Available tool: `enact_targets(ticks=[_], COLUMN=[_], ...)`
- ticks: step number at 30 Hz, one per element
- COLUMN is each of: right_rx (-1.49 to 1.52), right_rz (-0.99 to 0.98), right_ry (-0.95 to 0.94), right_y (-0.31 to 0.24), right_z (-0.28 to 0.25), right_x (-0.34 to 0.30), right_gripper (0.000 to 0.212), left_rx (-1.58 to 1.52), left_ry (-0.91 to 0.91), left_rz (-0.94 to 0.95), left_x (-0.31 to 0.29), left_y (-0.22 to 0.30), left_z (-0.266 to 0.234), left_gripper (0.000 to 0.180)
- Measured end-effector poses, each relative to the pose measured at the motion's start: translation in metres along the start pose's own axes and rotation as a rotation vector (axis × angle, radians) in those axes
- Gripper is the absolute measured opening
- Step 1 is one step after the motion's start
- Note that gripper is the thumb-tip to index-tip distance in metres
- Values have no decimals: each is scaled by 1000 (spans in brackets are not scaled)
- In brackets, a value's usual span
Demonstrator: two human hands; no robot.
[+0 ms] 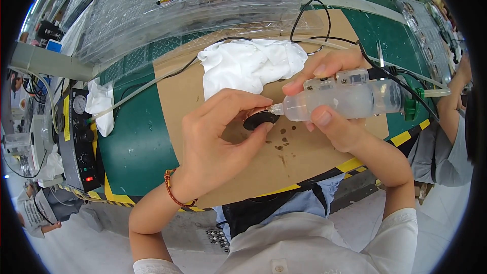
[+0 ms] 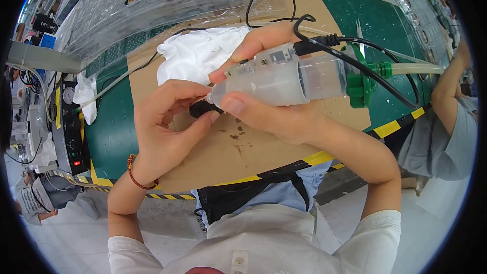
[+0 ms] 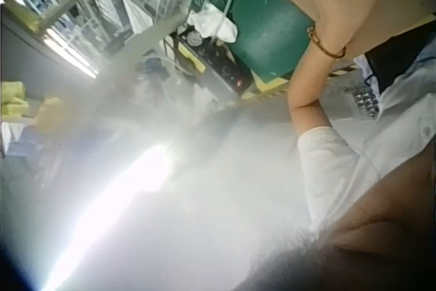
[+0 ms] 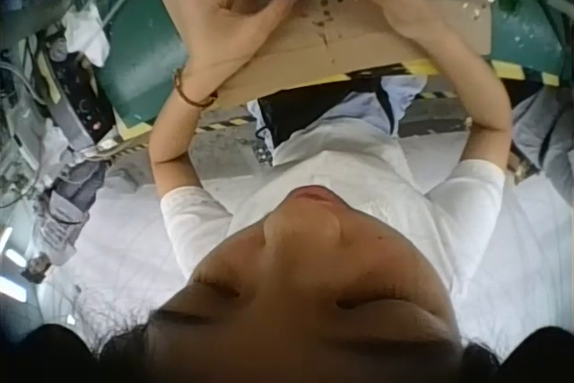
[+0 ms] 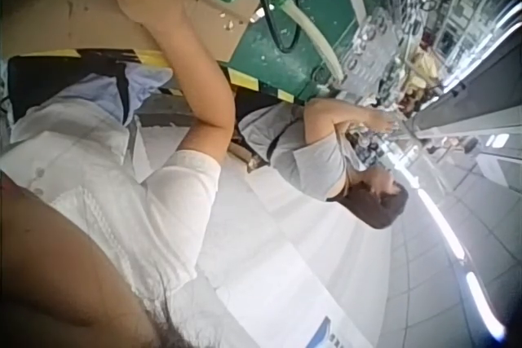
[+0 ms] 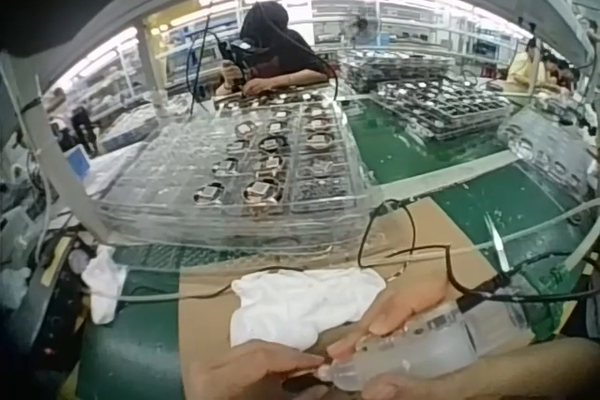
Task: The person applies a liquid substance to electronic components using a manual syringe dispenser.
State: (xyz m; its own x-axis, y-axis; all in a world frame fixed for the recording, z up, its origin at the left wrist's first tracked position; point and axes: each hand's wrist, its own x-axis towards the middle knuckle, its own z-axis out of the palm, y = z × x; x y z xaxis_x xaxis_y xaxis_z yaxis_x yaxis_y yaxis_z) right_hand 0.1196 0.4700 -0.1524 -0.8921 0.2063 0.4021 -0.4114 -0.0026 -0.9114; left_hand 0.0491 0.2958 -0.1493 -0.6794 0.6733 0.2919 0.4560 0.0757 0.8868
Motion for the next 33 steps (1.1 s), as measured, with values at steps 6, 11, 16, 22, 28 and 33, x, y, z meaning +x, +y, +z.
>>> enact_targets(ticks=[6,11,16,22,28,33], right_rx=[-8,-36,-45,-3,5,7], right_rz=[-9,2,-22,-23,1,34], right_ry=[11,3,-15,-26,-33,-45], right_y=[0,0,2,4,3,0], right_z=[0,0,-2,-2,-2,-2], right_x=[-1,0,0,-1,0,-1], right_gripper=[48,48,47,46,46,47], left_rx=[-14,-31,-64,-75,-58,-19], left_ry=[17,30,32,34,50,43], left_rz=[-29,-31,-29,-18,-11,19], left_x=[-2,-3,-2,-2,-2,-1], left_y=[-2,-3,-2,-3,-3,-2], left_z=[1,2,3,3,3,1], left_gripper=[24,27,29,29,29,28])
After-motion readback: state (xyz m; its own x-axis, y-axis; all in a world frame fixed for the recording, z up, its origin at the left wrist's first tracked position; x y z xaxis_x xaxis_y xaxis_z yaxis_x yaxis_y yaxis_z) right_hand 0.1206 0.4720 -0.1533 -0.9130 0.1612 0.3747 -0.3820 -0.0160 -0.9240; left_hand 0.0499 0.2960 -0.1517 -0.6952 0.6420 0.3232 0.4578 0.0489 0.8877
